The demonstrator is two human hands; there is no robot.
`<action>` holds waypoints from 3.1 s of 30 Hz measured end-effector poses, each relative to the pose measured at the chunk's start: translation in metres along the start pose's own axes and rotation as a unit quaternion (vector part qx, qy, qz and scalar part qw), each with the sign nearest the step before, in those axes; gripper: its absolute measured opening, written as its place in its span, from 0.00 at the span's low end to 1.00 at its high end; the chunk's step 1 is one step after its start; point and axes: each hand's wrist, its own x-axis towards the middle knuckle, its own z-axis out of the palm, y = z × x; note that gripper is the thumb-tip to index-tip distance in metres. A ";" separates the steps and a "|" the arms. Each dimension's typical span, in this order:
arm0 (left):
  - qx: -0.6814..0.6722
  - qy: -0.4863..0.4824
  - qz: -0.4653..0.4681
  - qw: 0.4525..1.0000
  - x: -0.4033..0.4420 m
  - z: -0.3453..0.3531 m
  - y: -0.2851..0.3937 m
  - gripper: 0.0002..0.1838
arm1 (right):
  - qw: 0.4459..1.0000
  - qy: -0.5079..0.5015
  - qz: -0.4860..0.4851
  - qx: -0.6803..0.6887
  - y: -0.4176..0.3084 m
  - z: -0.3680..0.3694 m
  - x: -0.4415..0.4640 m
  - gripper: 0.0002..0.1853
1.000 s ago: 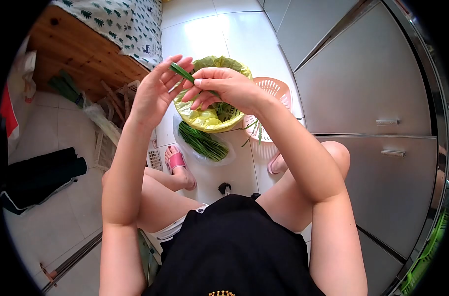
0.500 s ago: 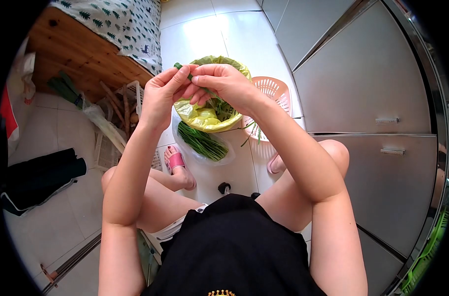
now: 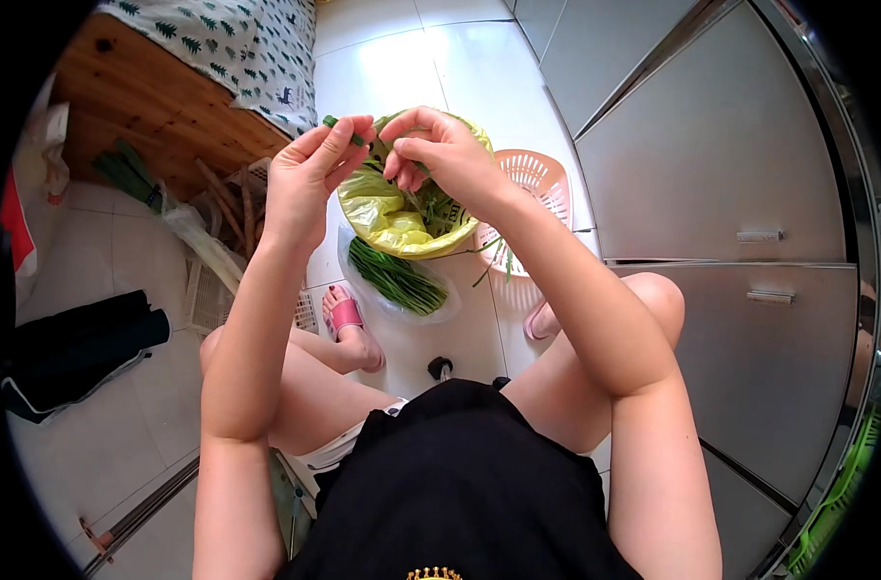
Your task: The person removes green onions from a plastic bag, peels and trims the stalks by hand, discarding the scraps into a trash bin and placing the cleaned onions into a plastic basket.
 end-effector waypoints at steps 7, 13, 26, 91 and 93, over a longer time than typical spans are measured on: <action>0.055 0.000 0.055 0.997 -0.002 0.000 0.007 0.11 | 0.977 0.032 -0.018 -0.209 0.009 -0.002 0.002 0.16; 0.282 -0.093 0.238 0.925 -0.009 0.011 0.006 0.07 | 0.991 0.055 0.088 0.088 -0.004 0.005 0.000 0.26; 0.387 -0.388 0.161 0.821 -0.030 0.023 -0.012 0.07 | 0.982 -0.030 0.071 0.173 -0.011 -0.009 -0.005 0.18; 0.469 -0.060 0.122 0.873 0.012 -0.011 -0.021 0.13 | 0.988 0.093 0.096 0.073 -0.007 -0.011 -0.016 0.10; 0.453 -0.061 0.095 0.884 0.013 -0.009 -0.025 0.14 | 0.986 0.097 0.091 0.099 -0.005 -0.014 -0.017 0.12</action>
